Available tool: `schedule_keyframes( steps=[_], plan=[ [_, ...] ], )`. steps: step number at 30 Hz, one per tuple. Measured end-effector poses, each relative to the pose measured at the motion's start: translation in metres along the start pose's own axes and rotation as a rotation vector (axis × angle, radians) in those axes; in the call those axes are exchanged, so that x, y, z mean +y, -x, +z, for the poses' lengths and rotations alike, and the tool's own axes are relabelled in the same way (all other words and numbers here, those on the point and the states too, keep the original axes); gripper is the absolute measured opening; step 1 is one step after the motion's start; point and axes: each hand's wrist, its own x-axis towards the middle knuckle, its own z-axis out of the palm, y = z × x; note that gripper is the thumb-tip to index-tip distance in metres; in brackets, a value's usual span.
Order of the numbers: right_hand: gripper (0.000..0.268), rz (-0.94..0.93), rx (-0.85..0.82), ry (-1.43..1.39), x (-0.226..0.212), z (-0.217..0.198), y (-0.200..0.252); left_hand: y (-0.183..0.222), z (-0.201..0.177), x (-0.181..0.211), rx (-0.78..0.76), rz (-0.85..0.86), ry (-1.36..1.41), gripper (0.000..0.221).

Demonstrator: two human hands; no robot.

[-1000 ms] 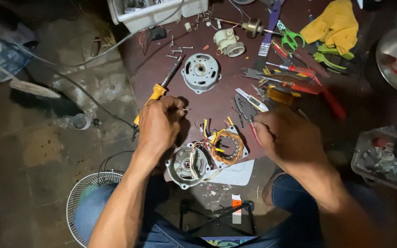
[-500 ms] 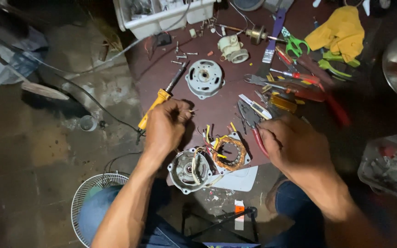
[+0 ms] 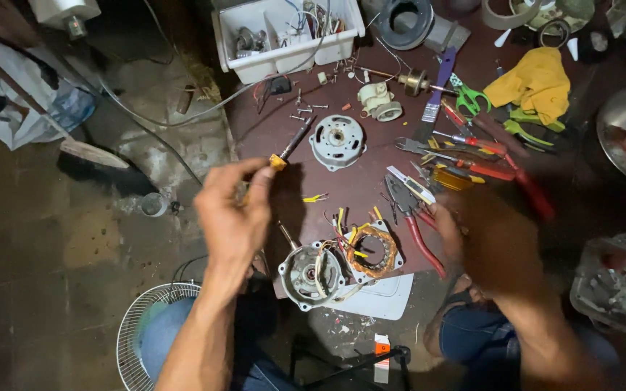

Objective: Repairing a motor stator by stripping wire insulation, twisting wires together, and soldering the connections.

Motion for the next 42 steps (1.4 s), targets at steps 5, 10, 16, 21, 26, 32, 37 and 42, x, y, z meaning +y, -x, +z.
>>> schedule_keyframes(
  steps=[5, 10, 16, 21, 26, 32, 37, 42],
  plan=[
    [0.032, 0.151, 0.001, 0.01, 0.013, -0.004, -0.011, -0.002, -0.02, 0.017, 0.186, 0.009, 0.065, 0.011],
    [0.033, 0.021, 0.11, -0.128, 0.042, 0.042, -0.024, -0.001, -0.025, 0.027, 0.263, -0.077, 0.157, 0.011],
    [0.009, -0.065, 0.205, -0.208, 0.025, 0.085, -0.08, -0.003, -0.038, 0.024, 0.391, 0.011, 0.253, 0.012],
    [0.01, -0.394, -0.007, 0.002, -0.011, 0.055, -0.113, -0.003, -0.049, 0.027, 0.421, -0.057, 0.276, 0.01],
    [0.011, -0.592, 0.006, 0.188, 0.013, 0.078, -0.125, -0.004, -0.052, 0.03, 0.428, -0.07, 0.286, 0.011],
    [0.022, -0.79, 0.072, 0.428, 0.023, 0.092, -0.13, -0.006, -0.048, 0.03, 0.427, -0.074, 0.293, 0.011],
    [0.021, -0.851, 0.038, 0.527, 0.025, 0.092, -0.134, -0.005, -0.043, 0.027, 0.389, -0.078, 0.279, 0.012],
    [0.023, -0.704, -0.042, 0.287, 0.005, 0.073, -0.128, -0.009, -0.041, 0.028, 0.156, 0.147, 0.167, 0.016]
  ],
)
